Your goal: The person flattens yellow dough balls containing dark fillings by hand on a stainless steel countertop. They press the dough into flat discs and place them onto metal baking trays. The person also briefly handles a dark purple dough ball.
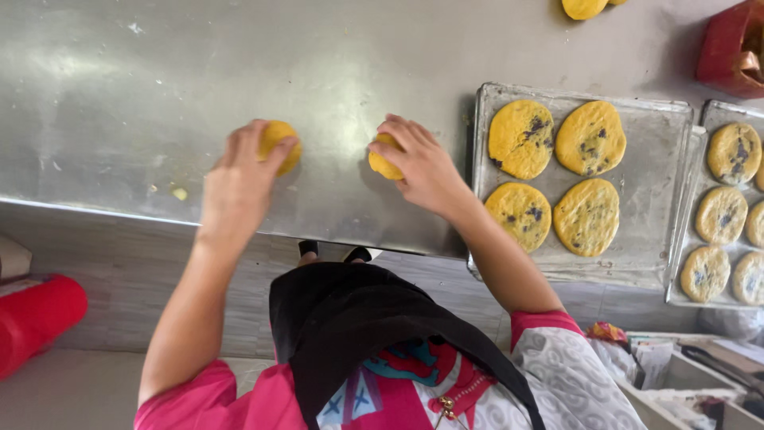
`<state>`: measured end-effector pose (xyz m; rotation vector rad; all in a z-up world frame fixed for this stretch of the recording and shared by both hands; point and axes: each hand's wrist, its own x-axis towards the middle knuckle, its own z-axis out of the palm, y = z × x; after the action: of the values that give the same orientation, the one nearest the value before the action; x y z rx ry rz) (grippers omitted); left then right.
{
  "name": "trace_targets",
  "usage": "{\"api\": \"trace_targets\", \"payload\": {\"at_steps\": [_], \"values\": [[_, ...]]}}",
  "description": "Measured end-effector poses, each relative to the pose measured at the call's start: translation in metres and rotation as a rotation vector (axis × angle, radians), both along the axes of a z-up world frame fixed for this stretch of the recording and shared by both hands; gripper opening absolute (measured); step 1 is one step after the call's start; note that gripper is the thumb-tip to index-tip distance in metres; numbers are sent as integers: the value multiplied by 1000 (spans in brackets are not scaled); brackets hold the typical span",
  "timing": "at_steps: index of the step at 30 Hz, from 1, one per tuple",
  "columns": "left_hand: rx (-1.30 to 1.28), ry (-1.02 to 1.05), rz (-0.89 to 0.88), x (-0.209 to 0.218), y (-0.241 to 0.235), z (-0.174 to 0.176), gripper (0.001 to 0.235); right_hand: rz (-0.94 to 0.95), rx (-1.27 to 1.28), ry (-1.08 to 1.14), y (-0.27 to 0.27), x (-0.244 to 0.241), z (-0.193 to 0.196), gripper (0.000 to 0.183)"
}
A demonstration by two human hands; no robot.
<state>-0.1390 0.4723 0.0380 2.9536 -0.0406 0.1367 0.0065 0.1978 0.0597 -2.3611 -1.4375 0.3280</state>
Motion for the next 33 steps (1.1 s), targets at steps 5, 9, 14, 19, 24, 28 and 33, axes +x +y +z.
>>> {"api": "trace_targets", "payload": {"at_steps": [5,9,14,19,24,28,33], "values": [[-215,367,-52,25,8,-33,81,-29,-62,338,14,4,-54,79],[-361,279,54,61,10,-43,74,-409,75,78,36,34,-68,65],[-175,209,166,97,-10,-83,82,-448,-353,-86,86,21,-95,82],[-107,208,66,111,-22,-115,78,-379,-252,-132,93,27,-121,85],[-161,193,52,118,-24,-119,76,-363,-271,-88,86,26,-136,82],[-299,208,-14,111,-18,-117,75,-506,66,267,90,37,-143,81],[-290,170,44,118,-12,-112,73,-541,-216,-130,98,37,-149,83]]}}
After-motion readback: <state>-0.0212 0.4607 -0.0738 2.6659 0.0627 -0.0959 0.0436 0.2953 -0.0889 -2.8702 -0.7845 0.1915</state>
